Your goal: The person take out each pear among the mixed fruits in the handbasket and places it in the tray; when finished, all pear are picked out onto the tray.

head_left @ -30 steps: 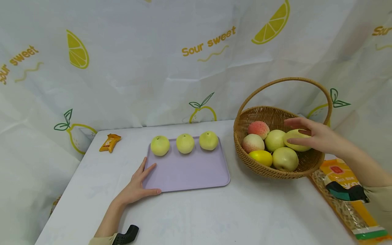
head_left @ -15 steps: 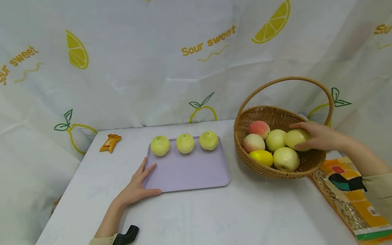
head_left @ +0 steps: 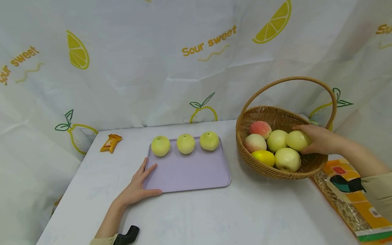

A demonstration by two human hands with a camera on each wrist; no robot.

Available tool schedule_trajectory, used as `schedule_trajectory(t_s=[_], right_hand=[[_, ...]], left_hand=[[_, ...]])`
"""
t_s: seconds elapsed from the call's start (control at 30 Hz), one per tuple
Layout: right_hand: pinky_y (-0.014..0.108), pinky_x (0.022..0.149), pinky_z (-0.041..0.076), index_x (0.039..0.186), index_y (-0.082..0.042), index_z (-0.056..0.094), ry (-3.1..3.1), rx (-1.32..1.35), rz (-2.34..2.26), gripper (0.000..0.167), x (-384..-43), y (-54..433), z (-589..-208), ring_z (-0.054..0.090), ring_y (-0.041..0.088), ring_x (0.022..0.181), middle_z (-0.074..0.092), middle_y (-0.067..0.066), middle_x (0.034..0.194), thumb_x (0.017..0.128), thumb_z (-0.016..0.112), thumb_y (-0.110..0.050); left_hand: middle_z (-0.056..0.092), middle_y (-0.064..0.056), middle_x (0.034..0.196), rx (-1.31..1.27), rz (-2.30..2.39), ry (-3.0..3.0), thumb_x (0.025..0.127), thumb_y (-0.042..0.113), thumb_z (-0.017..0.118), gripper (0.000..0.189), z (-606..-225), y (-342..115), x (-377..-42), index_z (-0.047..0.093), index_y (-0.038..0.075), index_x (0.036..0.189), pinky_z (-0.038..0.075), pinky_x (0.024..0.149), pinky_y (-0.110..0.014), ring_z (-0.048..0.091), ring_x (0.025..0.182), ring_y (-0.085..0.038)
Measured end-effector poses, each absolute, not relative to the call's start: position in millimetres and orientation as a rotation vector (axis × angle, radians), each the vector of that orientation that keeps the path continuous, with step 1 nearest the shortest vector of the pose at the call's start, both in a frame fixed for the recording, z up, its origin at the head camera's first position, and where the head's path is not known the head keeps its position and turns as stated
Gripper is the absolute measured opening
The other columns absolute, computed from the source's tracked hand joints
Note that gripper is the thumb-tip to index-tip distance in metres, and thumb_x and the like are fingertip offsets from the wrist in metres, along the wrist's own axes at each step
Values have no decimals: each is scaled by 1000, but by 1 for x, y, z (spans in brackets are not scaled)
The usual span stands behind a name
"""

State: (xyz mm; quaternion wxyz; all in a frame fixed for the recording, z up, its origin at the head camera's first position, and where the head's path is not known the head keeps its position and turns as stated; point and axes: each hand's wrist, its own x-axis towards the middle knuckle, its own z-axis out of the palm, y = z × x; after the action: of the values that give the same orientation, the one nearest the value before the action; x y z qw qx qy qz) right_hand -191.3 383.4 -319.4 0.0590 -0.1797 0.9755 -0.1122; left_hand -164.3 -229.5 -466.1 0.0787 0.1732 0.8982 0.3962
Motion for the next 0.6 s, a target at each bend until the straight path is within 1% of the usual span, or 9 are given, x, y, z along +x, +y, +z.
schedule_trajectory(t_s=[0.17,0.3,0.5,0.6], right_hand=[[53,77,48,129,13,47,2993,-563,-312,72,-190,383,-319,55,43,101,53,33,120,74,84,-15],[53,75,48,129,9,49,3026,-562,-321,71,-189,379,-318,55,41,99,51,33,120,74,85,-17],[53,74,48,130,8,47,3047,-543,-379,71,-183,373,-313,55,41,98,47,35,123,76,84,-20],[54,74,48,130,7,47,3068,-533,-416,72,-179,369,-311,55,41,98,47,33,122,75,85,-20]], left_hand=[[-7,-9,163,507,1178,2691,74,42,83,95,-466,-230,-164,35,18,153,10,103,-75,-2,144,-47],[-6,-10,163,502,1177,2695,74,42,83,95,-467,-230,-164,35,18,153,9,104,-75,-2,144,-47],[-7,-11,163,502,1186,2688,74,42,83,96,-468,-228,-164,34,17,153,9,105,-73,-2,145,-46],[-6,-12,163,501,1179,2694,74,43,82,96,-467,-228,-164,34,17,153,9,105,-73,-2,145,-46]])
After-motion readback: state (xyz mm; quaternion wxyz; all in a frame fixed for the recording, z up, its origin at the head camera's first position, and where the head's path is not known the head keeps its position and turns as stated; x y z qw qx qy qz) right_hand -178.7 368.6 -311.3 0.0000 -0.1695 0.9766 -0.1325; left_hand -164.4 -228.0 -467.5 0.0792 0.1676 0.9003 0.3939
